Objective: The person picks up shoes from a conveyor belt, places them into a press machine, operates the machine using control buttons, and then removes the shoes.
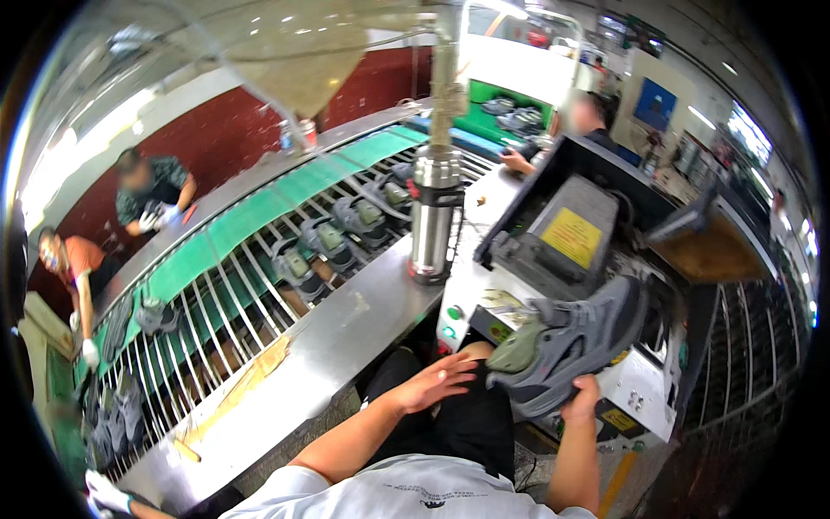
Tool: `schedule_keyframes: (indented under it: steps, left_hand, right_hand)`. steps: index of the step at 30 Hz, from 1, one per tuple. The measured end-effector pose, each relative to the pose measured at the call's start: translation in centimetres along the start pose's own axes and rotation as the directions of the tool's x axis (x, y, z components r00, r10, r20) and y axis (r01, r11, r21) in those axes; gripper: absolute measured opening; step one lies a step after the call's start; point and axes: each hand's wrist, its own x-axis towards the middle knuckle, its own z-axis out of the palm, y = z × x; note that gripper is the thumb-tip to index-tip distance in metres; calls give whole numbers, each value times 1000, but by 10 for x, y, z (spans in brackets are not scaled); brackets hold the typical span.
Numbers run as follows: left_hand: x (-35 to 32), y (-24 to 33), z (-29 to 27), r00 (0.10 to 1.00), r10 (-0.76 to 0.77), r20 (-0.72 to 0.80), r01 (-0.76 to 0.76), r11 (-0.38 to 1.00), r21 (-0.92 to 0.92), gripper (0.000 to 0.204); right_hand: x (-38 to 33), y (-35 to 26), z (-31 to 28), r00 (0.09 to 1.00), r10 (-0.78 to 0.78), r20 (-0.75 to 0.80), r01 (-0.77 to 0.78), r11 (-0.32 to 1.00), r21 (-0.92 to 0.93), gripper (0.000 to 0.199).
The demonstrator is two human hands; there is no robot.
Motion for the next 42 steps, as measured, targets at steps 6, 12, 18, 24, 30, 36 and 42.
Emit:
schedule_keyframes:
  steps: [6,12,18,24,30,36,42]
  left_hand:
    - [-79,51,-29,940,188,-286,-256,941,-222,67]
    - [-203,57,-132,427,278,-860,-513,858,23,57]
    - [-262,187,-259,167,317,-933,-299,919,259,38]
    - [-207,270,-312,15,315,-949,-17,949,315,70]
    - [-173,225,-353,-376,427,-822,297,896,330,86]
    - [-207,219,-344,-229,483,-845,54,873,484,77]
    - [-318,252,-375,-486,422,-766,369,893,258,68]
  right_hand:
    - [23,117,116,731,549,406,-248,768,-591,50]
    - [20,182,175,678,513,527,-320,851,-417,23]
    - [27,239,146,647,683,339,-371,670,-643,13]
    - [17,267,167,569,690,447,-192,640,-744,14]
    - [26,327,208,471,730,495,-80,594,-800,14]
    - [32,408,282,497,665,557,195,540,-818,16]
    - [1,501,285,310,616,724,510,535,-674,15]
